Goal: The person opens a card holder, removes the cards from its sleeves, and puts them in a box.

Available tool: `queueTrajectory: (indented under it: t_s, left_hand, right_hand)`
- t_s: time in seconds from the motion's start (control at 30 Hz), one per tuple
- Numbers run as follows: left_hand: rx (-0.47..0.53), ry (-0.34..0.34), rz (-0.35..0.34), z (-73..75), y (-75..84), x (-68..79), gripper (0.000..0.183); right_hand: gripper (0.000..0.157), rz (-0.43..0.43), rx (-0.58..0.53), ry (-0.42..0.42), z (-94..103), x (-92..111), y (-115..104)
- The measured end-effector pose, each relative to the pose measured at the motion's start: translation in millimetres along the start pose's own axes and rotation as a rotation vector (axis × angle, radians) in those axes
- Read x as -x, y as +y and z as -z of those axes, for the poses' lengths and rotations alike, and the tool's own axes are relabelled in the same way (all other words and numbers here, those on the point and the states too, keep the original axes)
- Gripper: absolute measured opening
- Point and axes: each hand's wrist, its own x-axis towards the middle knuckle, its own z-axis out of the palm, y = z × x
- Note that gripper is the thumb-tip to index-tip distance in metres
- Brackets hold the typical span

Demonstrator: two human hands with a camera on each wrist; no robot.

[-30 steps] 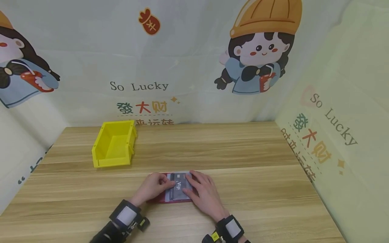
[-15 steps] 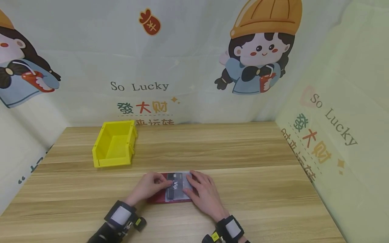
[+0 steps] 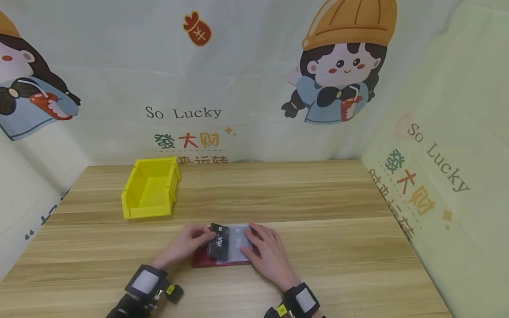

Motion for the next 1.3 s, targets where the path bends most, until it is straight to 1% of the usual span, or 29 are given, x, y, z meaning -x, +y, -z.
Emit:
queueTrajectory:
  t_s: [0.2, 0.3, 0.37, 0.4, 0.5, 0.57, 0.67, 0.8, 0.93, 1.0, 1.1, 1.2, 1.27, 1.3]
  left_hand:
    - [0.087, -0.023, 0.004, 10.1, -0.9, 5.2, 0.027]
    - [0.135, -0.029, 0.034, 16.2, -2.5, 6.6, 0.031]
    - [0.174, -0.019, 0.052, 21.8, -2.6, 7.6, 0.034]
    - [0.185, -0.003, 0.051, 25.0, -2.3, 7.8, 0.034]
    - [0.224, 0.073, 0.046, 36.4, -1.3, 7.8, 0.034]
    - [0.241, 0.145, 0.03, 45.0, -0.6, 7.5, 0.033]
    - [0.249, 0.256, 0.04, 60.2, 0.9, 7.1, 0.035]
    - [0.204, 0.381, 0.067, 83.2, 2.3, 6.4, 0.04]
    - [0.159, 0.505, 0.081, 104.0, 3.2, 1.4, 0.043]
    - [0.152, 0.566, 0.083, 113.1, 4.0, -1.5, 0.044]
    - [0.133, 0.608, 0.089, 124.0, 4.9, -5.9, 0.045]
    - [0.131, 0.593, 0.099, 131.8, 5.7, -12.0, 0.048]
    - [0.124, 0.581, 0.135, 135.5, 5.3, -15.9, 0.048]
    - [0.102, 0.582, 0.159, 137.2, 4.9, -17.7, 0.048]
  right_hand:
    - [0.05, -0.002, -0.002, 0.002, 1.6, 0.2, -0.8]
    - [0.051, -0.003, -0.013, -0.002, 1.6, 0.4, -0.8]
    - [0.051, 0.005, -0.007, 0.002, 0.9, -0.3, -0.9]
    - [0.05, 0.009, -0.002, 0.007, 0.5, -0.7, -0.9]
    - [0.05, 0.022, 0.007, 0.019, -0.6, -1.3, -0.6]
    - [0.05, 0.026, 0.007, 0.019, -1.1, -1.6, -0.4]
    - [0.05, 0.028, 0.002, 0.021, -1.3, -1.6, -0.4]
    - [0.049, 0.026, -0.005, 0.029, -0.6, -1.1, -1.4]
    - [0.05, 0.008, -0.021, 0.024, -0.5, -0.6, -0.4]
    - [0.05, 0.003, -0.029, 0.021, -1.1, -0.9, -0.3]
    - [0.05, 0.006, -0.023, 0.025, -2.5, -1.3, 0.1]
    - [0.049, 0.011, -0.02, 0.035, -2.9, -1.1, 1.1]
    - [0.048, 0.015, -0.02, 0.04, -2.6, -0.6, 2.0]
    - [0.047, 0.018, -0.017, 0.042, -2.4, -0.2, 2.5]
